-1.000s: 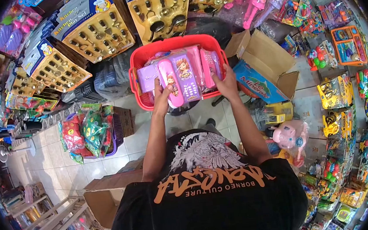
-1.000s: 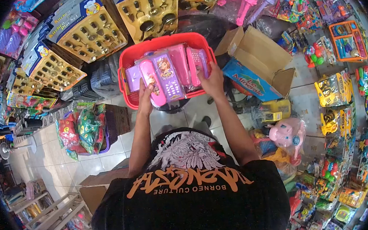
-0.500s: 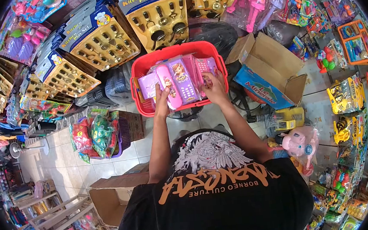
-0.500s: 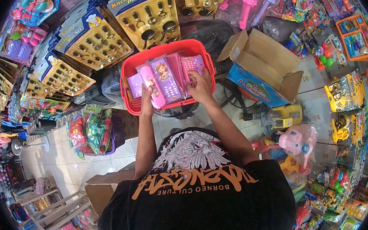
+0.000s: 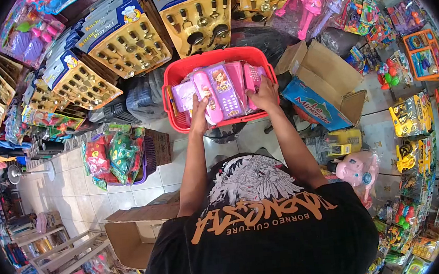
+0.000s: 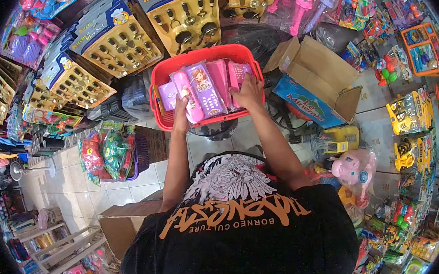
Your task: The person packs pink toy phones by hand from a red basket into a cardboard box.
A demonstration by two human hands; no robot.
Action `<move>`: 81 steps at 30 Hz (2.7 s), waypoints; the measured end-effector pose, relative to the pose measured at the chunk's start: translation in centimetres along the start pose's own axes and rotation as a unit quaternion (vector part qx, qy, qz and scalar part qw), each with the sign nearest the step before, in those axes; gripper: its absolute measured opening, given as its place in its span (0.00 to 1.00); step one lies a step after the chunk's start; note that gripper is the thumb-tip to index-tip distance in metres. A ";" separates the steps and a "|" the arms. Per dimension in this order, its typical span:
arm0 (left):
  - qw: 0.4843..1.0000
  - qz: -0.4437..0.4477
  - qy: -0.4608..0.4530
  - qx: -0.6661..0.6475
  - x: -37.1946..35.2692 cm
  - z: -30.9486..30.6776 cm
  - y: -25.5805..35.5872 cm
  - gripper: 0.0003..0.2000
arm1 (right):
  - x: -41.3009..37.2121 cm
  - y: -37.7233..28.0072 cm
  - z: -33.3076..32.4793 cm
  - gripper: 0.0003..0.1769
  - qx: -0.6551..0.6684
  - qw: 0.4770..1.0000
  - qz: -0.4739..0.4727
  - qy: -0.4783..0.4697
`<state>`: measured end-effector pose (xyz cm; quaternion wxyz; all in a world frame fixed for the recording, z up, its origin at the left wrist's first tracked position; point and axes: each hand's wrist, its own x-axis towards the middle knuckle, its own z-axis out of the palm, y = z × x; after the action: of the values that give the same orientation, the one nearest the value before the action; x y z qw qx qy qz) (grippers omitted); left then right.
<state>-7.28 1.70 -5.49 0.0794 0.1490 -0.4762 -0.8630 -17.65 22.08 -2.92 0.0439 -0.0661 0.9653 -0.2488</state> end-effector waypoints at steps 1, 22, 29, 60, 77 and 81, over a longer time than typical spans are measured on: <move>1.000 -0.002 -0.001 -0.004 -0.2 0.3 0.5 0.40 | 0.0 0.0 0.4 0.45 -0.004 1.000 0.001 0.000; 0.999 -0.014 -0.029 0.030 0.1 1.5 2.1 0.27 | -5.9 -5.7 -7.4 0.31 0.294 0.936 -0.119 0.151; 0.996 0.070 -0.016 0.060 -0.9 4.6 2.5 0.29 | -10.2 -9.6 -6.5 0.36 0.101 0.961 -0.215 0.146; 0.926 -0.041 -0.323 0.193 -4.6 37.4 -19.8 0.28 | -14.4 30.4 -18.2 0.36 0.778 0.608 0.069 0.143; 0.858 -0.188 -0.419 0.231 10.0 48.3 -23.5 0.41 | 0.3 39.2 -22.2 0.32 0.712 0.666 0.183 0.127; 0.824 -0.298 -0.422 0.234 13.6 49.8 -25.9 0.42 | 4.9 42.3 -22.6 0.30 0.626 0.745 0.187 0.134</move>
<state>-36.59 51.47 -4.86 -0.4274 -0.0805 -0.5831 -0.6862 -29.60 68.80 -4.05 -0.0085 0.1918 0.5814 -0.7907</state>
